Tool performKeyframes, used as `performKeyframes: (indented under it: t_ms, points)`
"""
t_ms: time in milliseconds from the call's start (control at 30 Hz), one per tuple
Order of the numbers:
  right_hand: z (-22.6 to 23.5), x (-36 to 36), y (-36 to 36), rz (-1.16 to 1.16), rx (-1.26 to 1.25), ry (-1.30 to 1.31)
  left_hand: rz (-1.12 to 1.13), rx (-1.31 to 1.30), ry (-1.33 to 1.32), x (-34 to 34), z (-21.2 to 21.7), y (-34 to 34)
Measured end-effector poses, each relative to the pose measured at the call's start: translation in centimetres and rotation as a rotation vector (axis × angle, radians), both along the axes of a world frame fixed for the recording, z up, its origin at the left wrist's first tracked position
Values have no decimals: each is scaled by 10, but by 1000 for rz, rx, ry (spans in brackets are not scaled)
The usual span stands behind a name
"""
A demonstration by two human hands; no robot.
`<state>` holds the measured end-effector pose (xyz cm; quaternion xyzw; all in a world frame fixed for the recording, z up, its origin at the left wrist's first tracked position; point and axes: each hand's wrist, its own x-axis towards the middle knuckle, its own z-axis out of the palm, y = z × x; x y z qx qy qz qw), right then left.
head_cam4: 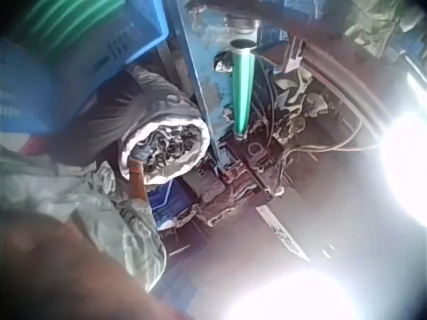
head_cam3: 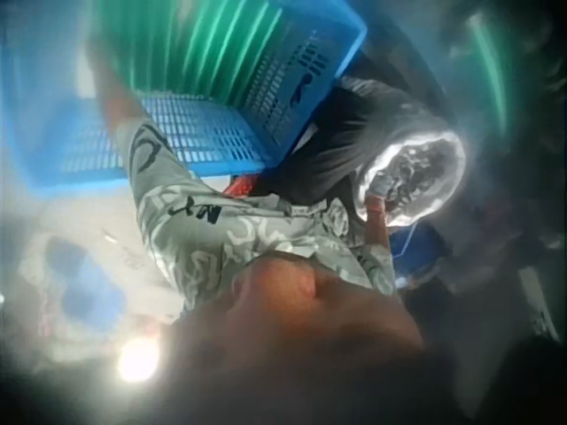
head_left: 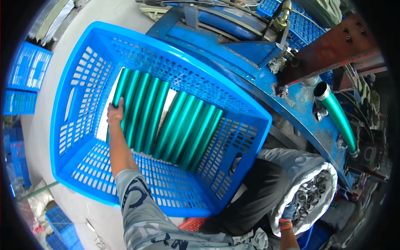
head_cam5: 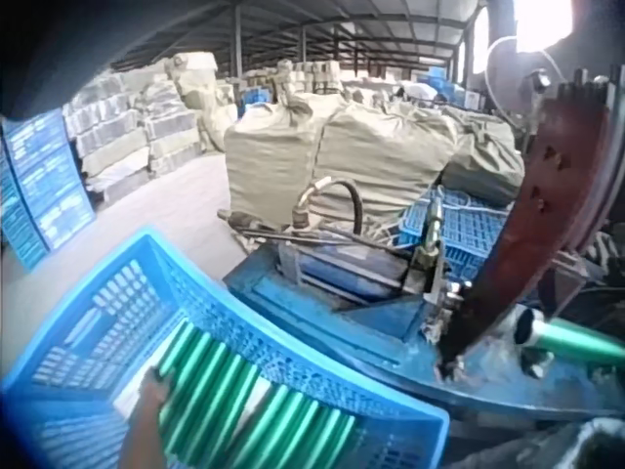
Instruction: The recorder fits metal rings onto green metal pipes and organizes them into a blue crate.
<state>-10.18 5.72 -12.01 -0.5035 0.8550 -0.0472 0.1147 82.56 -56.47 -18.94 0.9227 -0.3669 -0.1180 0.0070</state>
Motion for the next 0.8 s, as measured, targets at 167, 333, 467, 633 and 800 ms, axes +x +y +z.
performKeyframes:
  t_ms: [167,333,467,633,800]
  points:
    - [-9,-13,10,-38,43,-14,-129,-136,234,17,44,-28]
    - [-13,-3,-8,-87,-30,-108,-99,-57,702,-41,8,-8]
    - [-16,-12,4,-48,2,-57,-197,-10,543,-74,-23,-5]
    - [-7,-1,-13,-97,-37,-96,-244,338,968,-133,-33,26]
    - [-14,-3,-11,-81,-92,-85,-277,335,1113,-153,-52,53]
